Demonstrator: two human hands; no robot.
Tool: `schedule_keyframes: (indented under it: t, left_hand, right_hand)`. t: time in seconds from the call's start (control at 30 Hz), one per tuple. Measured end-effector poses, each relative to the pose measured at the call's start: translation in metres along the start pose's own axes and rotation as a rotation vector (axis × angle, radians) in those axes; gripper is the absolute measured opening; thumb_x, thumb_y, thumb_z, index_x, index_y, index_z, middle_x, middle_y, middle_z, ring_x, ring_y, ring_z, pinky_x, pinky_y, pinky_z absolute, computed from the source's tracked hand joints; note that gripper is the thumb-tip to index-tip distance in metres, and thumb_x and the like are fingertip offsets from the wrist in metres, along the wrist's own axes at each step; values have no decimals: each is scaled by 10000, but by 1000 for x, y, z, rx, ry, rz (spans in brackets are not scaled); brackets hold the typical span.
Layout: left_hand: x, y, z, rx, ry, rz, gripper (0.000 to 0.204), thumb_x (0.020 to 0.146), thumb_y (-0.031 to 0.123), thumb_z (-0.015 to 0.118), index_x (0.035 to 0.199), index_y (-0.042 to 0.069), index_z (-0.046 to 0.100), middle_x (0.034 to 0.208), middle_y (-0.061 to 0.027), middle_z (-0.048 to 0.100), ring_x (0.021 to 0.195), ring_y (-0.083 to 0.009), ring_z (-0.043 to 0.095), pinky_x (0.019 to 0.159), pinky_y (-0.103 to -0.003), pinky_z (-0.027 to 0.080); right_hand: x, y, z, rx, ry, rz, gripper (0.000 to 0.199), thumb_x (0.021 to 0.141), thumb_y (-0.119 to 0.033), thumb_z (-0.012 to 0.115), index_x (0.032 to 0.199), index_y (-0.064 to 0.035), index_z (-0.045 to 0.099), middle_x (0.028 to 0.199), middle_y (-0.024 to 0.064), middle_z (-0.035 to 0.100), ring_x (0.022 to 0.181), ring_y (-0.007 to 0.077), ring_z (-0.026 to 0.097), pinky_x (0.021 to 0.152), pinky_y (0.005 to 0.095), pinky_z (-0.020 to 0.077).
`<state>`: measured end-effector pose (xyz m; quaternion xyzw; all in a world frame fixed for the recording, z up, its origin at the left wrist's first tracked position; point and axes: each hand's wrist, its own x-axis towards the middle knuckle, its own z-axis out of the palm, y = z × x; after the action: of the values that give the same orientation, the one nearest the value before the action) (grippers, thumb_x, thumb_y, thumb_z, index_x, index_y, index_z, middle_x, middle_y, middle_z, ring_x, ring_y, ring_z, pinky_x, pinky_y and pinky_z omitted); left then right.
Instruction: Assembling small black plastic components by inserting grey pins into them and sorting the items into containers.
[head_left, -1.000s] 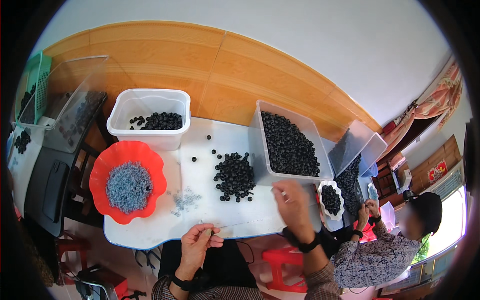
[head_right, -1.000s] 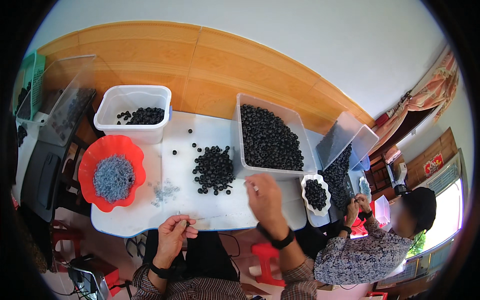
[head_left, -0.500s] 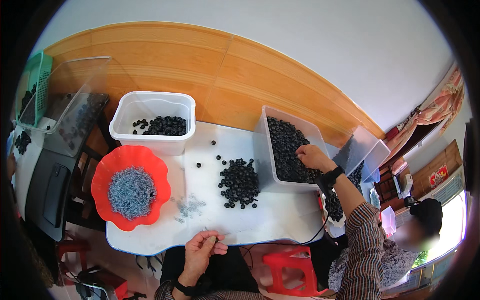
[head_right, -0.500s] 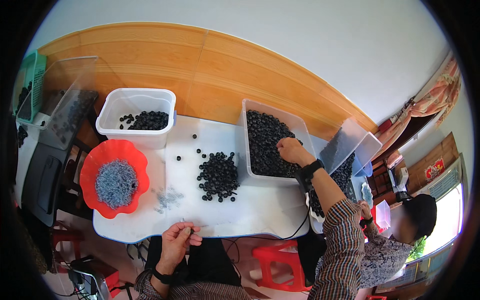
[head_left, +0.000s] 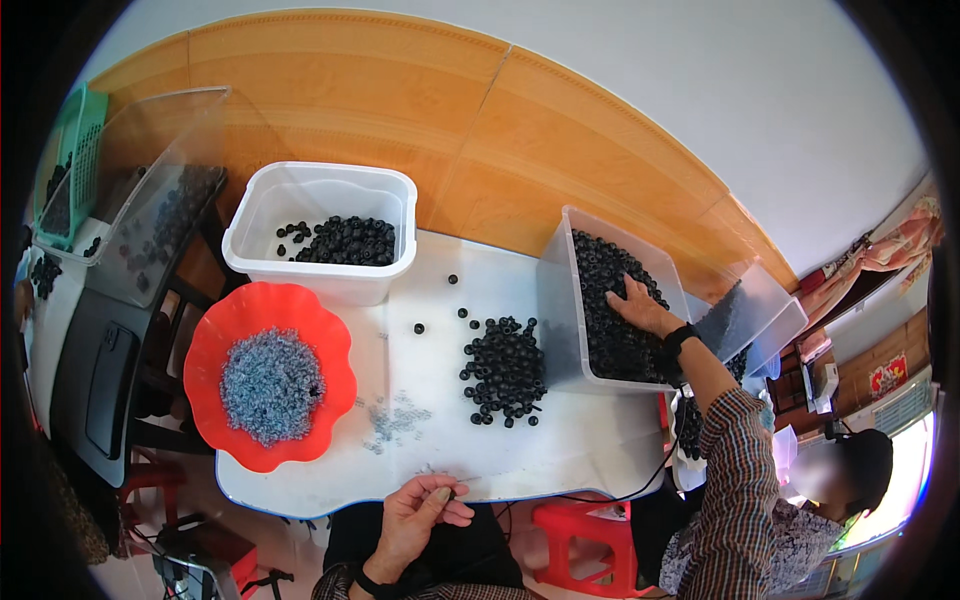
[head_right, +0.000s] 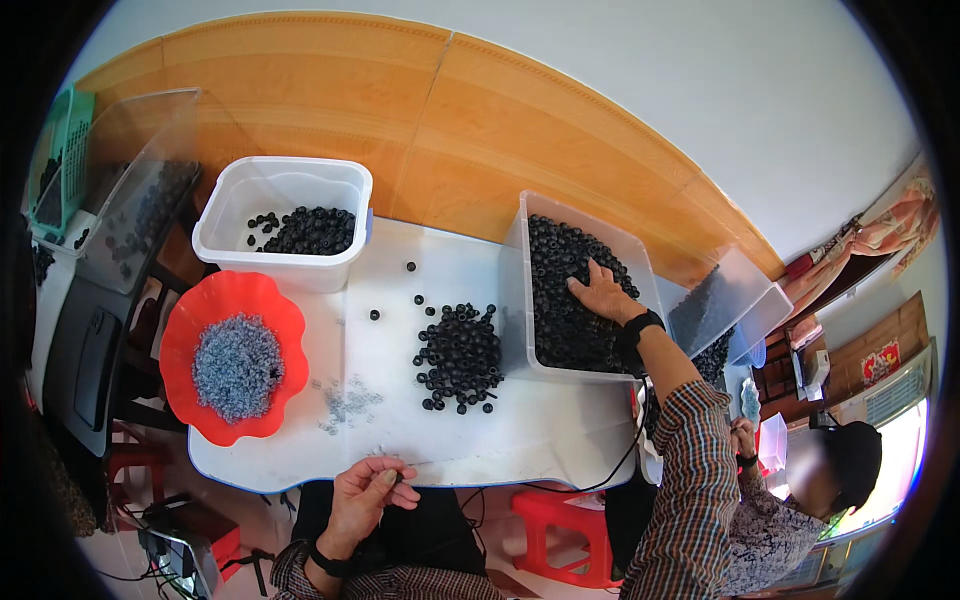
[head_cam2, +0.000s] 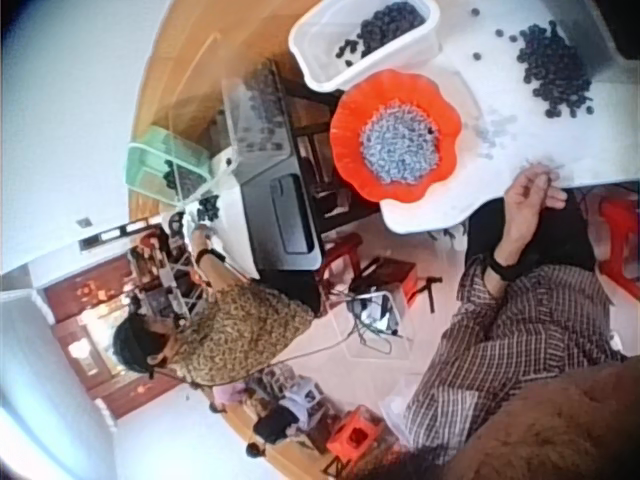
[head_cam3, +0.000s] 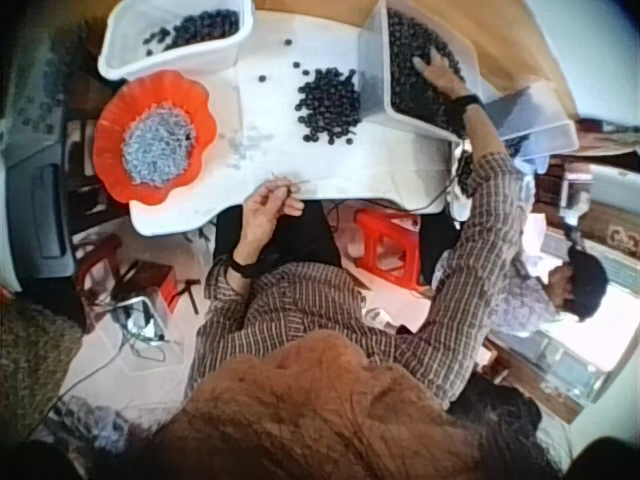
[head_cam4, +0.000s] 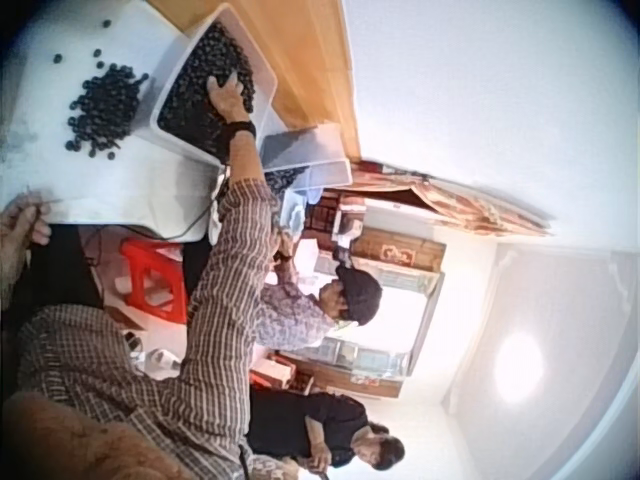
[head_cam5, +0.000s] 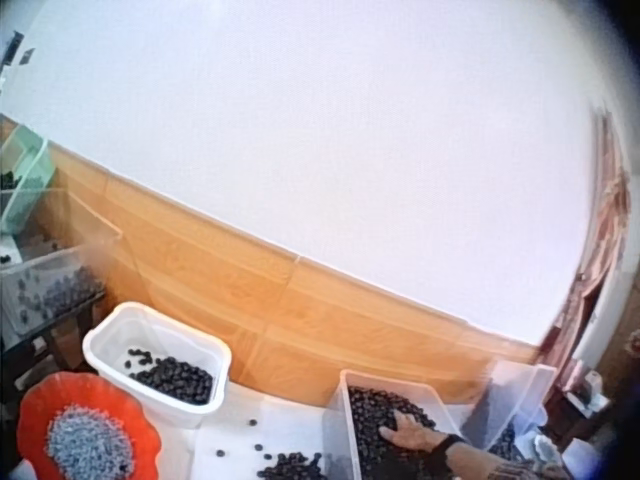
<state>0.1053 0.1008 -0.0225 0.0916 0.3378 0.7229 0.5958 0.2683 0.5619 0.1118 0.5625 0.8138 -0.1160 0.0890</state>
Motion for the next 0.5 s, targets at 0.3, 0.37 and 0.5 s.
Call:
schedule_keyframes:
  t: [0.3, 0.37, 0.5]
  left_hand:
    - [-1, 0, 0, 40, 23, -8, 212, 1001, 44, 490, 1160, -73, 565, 1065, -201, 656, 814, -265, 710, 712, -363, 623]
    - [-1, -1, 0, 33, 8, -2, 211, 1000, 45, 494, 1160, -73, 566, 1065, -201, 656, 814, -265, 711, 712, -362, 623]
    - [0, -2, 2, 37, 14, 14, 211, 1001, 46, 493, 1160, -72, 566, 1071, -204, 656, 817, -267, 712, 713, -362, 623]
  right_hand:
    - [-14, -20, -5, 226, -133, -34, 926, 819, -561, 624, 1485, -62, 217, 1404, 256, 317, 1224, 398, 439, 892, 477, 499]
    - [-16, -18, -6, 253, -101, -42, 915, 816, -544, 634, 1485, -75, 221, 1397, 253, 317, 1215, 385, 440, 905, 467, 489]
    - [-8, -5, 0, 251, -85, -135, 920, 793, -517, 685, 1474, -86, 242, 1398, 263, 325, 1249, 395, 412, 988, 466, 432]
